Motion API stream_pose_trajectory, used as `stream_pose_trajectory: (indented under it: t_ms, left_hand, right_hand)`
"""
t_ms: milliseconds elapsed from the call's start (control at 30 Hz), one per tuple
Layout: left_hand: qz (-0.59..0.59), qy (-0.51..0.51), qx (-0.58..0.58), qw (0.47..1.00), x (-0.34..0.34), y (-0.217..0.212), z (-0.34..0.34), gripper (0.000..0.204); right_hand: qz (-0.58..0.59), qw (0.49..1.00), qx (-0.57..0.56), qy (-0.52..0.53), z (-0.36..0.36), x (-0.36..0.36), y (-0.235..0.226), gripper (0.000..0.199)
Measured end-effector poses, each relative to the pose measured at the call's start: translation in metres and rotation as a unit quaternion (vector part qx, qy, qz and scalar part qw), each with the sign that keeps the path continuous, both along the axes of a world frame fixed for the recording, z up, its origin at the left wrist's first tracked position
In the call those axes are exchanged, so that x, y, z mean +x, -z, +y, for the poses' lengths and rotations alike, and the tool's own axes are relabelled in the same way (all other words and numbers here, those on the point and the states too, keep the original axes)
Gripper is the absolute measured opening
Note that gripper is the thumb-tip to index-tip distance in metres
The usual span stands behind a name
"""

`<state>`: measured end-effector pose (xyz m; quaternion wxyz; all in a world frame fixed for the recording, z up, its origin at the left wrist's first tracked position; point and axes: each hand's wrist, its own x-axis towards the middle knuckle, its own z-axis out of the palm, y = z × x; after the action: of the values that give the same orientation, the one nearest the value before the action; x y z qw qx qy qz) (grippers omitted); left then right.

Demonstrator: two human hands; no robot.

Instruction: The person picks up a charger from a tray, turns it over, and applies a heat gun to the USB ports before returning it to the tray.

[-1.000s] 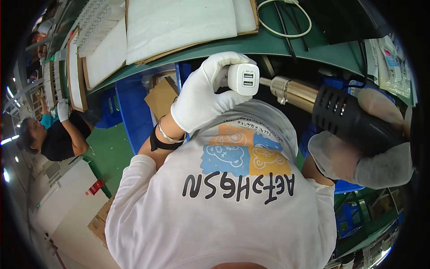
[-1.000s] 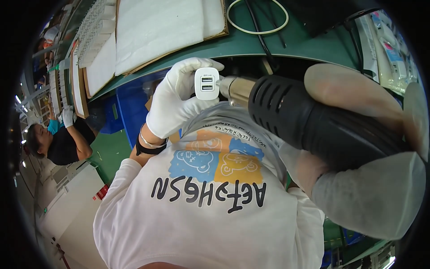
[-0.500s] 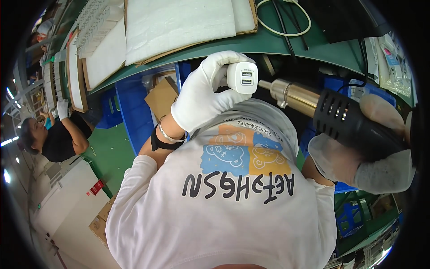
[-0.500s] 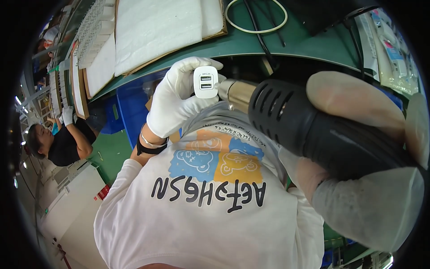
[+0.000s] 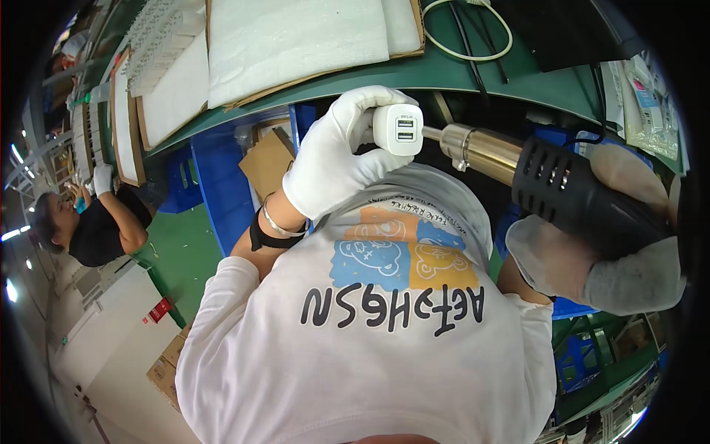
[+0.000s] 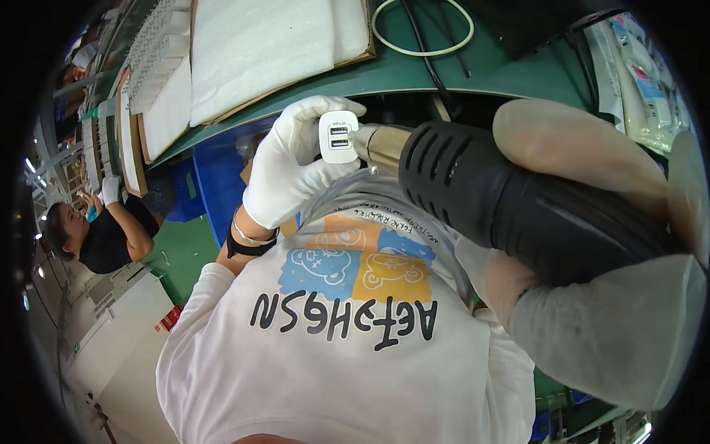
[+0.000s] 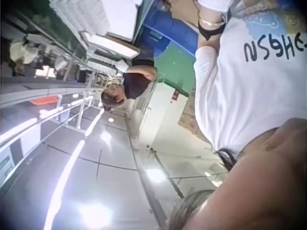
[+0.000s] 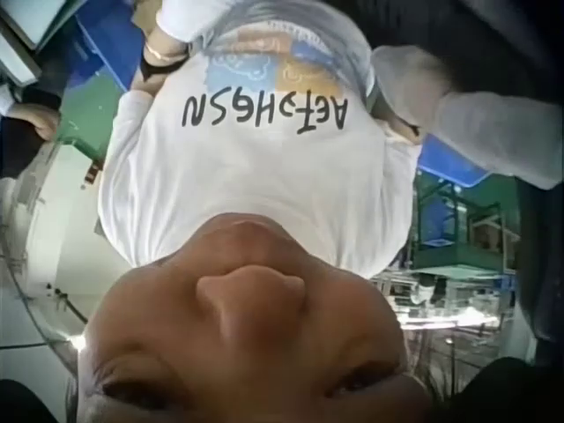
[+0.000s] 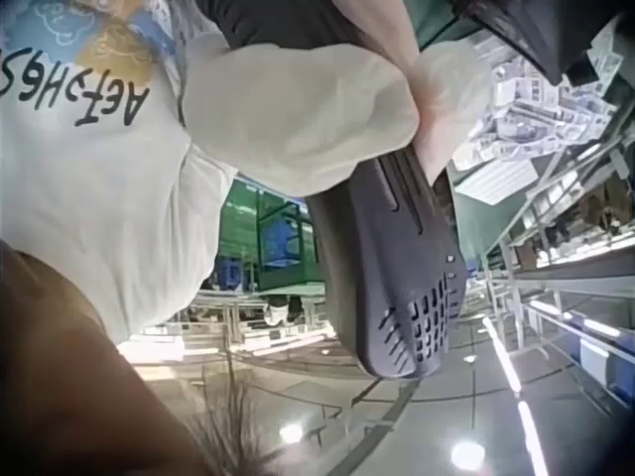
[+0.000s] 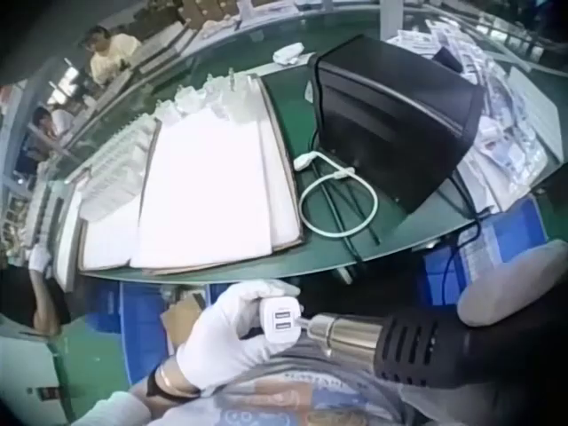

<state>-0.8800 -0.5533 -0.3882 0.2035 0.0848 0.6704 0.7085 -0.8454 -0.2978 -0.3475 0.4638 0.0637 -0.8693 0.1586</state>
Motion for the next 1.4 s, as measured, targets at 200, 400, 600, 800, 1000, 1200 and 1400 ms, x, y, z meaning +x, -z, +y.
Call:
stream_pose_trajectory:
  t_ms: [200,400,600,800,1000,1200,1400]
  left_hand:
    - [-0.026,-0.009,0.015,1.000,0.001,-0.002,0.001,0.053]
    - [-0.008,0.000,0.008,1.000,0.000,0.001,-0.001,0.053]
    - [-0.023,-0.008,0.013,1.000,0.001,-0.002,0.001,0.053]
    - [-0.030,-0.014,0.014,0.999,0.000,-0.001,-0.001,0.053]
    - [-0.163,0.003,0.080,0.983,-0.003,-0.017,0.002,0.051]
    - [-0.333,0.047,0.323,0.885,-0.006,-0.004,-0.007,0.054]
    - [-0.421,0.060,0.423,0.800,-0.008,0.002,-0.004,0.063]
  right_hand:
    - [0.001,1.000,-0.002,0.001,0.000,-0.001,0.000,0.059]
    - [0.003,1.000,-0.003,0.001,-0.001,-0.002,-0.001,0.059]
    - [0.011,1.000,-0.003,0.002,0.000,-0.004,-0.003,0.059]
    - [0.019,1.000,-0.003,0.007,0.001,-0.005,-0.004,0.060]
    - [0.027,1.000,-0.007,0.007,-0.001,-0.008,-0.005,0.060]
    - [0.036,0.999,-0.003,0.002,0.005,-0.009,-0.008,0.060]
    - [0.020,0.999,0.009,0.025,-0.003,-0.005,-0.011,0.057]
